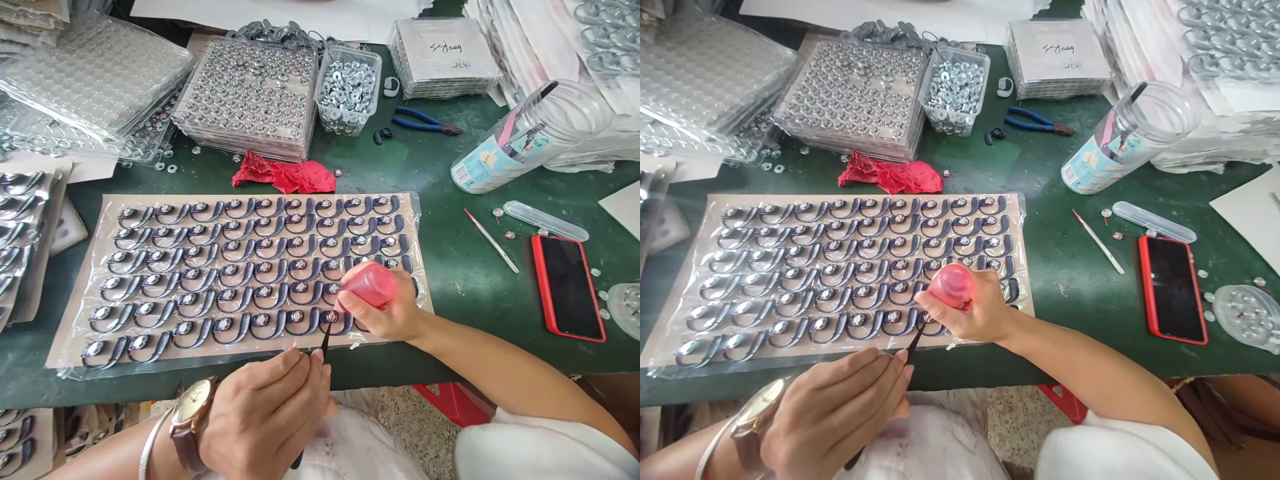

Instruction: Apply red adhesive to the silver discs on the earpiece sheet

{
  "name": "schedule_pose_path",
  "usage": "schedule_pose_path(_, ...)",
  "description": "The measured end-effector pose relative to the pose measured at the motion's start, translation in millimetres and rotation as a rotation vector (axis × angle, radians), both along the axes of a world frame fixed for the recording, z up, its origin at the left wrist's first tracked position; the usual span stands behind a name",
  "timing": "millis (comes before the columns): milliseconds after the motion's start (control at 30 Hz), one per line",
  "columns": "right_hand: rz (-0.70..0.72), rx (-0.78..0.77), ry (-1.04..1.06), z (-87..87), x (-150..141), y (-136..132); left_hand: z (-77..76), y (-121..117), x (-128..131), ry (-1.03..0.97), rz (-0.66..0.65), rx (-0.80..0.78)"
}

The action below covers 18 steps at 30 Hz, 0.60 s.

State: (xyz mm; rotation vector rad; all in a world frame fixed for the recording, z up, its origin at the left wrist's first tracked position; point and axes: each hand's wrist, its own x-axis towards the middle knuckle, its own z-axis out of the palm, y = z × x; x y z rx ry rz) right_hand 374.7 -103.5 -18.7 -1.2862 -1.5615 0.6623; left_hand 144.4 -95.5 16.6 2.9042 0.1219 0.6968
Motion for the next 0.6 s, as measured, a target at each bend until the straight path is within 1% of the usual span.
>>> schedule_pose_path(133, 0.001, -0.012, 0.049, 1.4, 0.1, -0.1, -0.1, -0.9, -1.3, 0.003, 0.005, -0.017)
schedule_pose_path(233, -0.031, 0.0, 0.073, 2.3, -0.1, -0.4, 0.8, -1.2, -2.9, 0.025, 0.026, -0.053)
schedule_pose_path(333, -0.038, -0.012, 0.038, 2.6, 0.1, -0.1, 0.3, -1.4, -4.2, 0.03, 0.052, -0.08)
schedule_pose_path(467, -0.013, -0.046, 0.008, 2.9, 1.1, 0.6, -1.1, 0.2, -3.1, 0.033, 0.048, -0.094)
schedule_pose_path(600, 0.008, -0.073, -0.022, 5.4, 2.5, 0.9, 1.4, 3.2, -1.1, 0.035, 0.061, -0.095)
